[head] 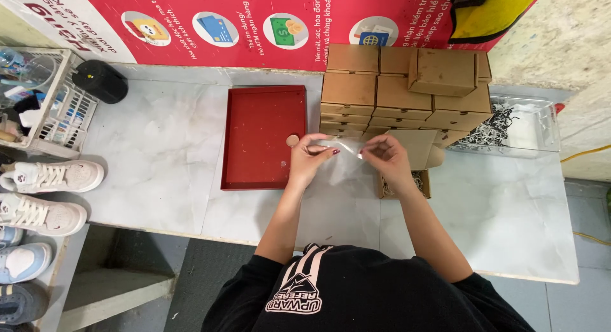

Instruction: The person is seen putting small circular items into small plastic bags, then placing the bags into small cardboard boxes, and finally adding some decorative shredded paper into the boxes.

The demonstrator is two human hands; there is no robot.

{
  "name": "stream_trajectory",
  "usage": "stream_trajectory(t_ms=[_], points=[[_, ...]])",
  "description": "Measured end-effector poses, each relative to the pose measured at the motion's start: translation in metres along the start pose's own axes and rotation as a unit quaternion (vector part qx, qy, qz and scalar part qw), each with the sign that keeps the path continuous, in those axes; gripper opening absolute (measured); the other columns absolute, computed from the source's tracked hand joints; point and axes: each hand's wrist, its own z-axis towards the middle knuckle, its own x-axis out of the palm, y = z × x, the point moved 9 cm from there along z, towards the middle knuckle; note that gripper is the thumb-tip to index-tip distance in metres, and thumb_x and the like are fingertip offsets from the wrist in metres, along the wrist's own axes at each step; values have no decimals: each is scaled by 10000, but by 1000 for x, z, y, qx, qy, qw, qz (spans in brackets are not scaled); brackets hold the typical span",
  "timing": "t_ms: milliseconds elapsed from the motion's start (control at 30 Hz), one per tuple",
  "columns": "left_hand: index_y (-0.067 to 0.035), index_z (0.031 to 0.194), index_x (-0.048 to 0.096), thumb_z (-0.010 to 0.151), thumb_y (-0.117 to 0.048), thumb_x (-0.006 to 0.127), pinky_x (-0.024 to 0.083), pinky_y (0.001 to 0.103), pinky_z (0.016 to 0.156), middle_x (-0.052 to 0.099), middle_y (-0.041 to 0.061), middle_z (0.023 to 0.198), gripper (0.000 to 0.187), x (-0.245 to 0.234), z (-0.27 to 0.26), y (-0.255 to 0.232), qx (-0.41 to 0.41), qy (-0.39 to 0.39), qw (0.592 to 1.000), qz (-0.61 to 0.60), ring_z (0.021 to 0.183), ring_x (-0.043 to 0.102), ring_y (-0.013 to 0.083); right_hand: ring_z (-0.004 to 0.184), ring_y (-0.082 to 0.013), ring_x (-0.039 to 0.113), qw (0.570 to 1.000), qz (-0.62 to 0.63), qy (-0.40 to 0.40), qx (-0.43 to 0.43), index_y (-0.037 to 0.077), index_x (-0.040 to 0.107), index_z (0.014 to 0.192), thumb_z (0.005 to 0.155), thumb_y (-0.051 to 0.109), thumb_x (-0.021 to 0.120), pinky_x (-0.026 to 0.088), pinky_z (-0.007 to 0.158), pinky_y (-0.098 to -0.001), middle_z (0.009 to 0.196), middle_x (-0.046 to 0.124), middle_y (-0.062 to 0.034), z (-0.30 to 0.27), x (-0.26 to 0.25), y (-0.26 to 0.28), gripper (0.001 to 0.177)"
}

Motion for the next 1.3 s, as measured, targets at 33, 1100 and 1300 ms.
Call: stream_trajectory(t_ms=[33, 1100, 1300], points=[[-5, 1250, 638, 902, 30, 748, 574, 235, 837, 797, 114, 1004, 367, 2, 0, -7, 0, -1, 1000, 0, 931, 750, 115, 976, -124, 702, 1000, 0, 1, 0, 38, 635, 1103, 929, 9, 729, 579, 891, -275, 1037, 713, -59, -3, -1, -1, 200], [13, 858, 633, 972, -115, 748, 542, 277, 756, 780, 72, 955, 206, -8, -20, -12, -24, 66, 981, 182, 842, 658, 100, 1281, -286, 596, 851, -396, 126, -323, 143, 670, 1322, 862, 122, 803, 508, 1050, -430, 1418, 627, -77, -18, 76, 73, 479], [-26, 935, 588, 985, -155, 653, 565, 257, 663, 758, 39, 931, 153, -12, -21, 8, -99, 81, 987, 92, 844, 757, 100, 1208, -260, 660, 908, -304, 102, -269, 97, 674, 1138, 862, 126, 809, 543, 1009, -378, 1285, 685, -59, -17, 72, 66, 309]])
